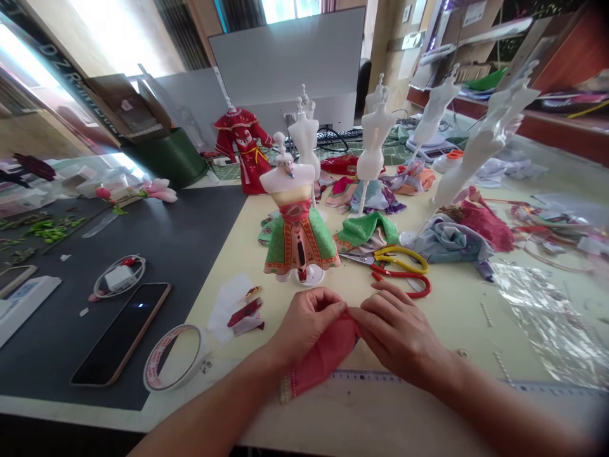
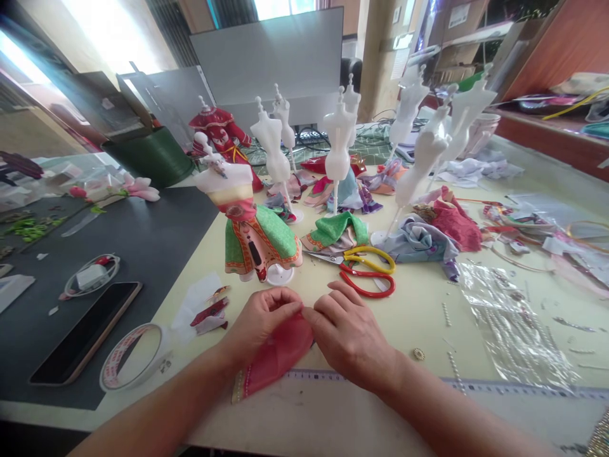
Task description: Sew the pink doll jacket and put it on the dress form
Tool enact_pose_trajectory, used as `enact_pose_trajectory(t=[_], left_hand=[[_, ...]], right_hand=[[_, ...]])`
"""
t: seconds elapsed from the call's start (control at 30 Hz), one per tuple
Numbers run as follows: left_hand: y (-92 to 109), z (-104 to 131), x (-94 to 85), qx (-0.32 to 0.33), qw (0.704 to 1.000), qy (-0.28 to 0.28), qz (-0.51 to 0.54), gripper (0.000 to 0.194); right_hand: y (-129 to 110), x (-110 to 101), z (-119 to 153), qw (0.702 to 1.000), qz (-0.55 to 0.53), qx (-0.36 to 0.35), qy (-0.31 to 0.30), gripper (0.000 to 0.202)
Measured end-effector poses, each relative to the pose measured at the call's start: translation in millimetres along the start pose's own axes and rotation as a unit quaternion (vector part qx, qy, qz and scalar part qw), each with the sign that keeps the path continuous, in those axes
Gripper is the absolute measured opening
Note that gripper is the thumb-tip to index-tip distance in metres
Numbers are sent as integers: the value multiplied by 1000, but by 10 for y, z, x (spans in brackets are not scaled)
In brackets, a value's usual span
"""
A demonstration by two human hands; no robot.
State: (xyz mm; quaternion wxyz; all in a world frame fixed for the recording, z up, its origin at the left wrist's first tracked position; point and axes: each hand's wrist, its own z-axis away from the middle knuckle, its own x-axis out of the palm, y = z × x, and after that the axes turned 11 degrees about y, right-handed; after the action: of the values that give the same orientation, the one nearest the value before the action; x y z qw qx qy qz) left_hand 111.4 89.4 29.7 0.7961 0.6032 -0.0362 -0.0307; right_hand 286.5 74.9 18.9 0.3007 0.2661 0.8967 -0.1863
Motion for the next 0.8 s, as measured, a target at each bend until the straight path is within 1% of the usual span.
enact_pose_trajectory(t=[0.27,0.33,0.4,0.43,0.5,0.6,0.73,0.8], left_hand=[[-5,8,17,7,1000,10,-18,16],[-8,1,10,4,1000,8,-14,17],[-9,-12,-4,5,1000,14,-8,19],[-8,-20,-12,6,1000,18,-5,20],[-3,-32,-26,11,1000,24,-1,21],[4,-42,-35,30,999,25,-6,22],[-7,-52,-39,75,996,24,-30,21],[-24,-60,-43,97,994,23,-41,20]], right_hand=[[2,17,-14,1000,-10,26,-12,19],[0,10,-19,998,-30,52,-11,15],[1,-10,-12,994,-49,95,-16,7],[5,-24,-5,991,-57,118,-24,7],[22,-58,9,984,-73,158,-44,15],[62,-118,7,970,-99,203,-85,21],[97,-191,-44,951,-125,234,-157,11],[102,-209,-66,947,-145,234,-164,7]])
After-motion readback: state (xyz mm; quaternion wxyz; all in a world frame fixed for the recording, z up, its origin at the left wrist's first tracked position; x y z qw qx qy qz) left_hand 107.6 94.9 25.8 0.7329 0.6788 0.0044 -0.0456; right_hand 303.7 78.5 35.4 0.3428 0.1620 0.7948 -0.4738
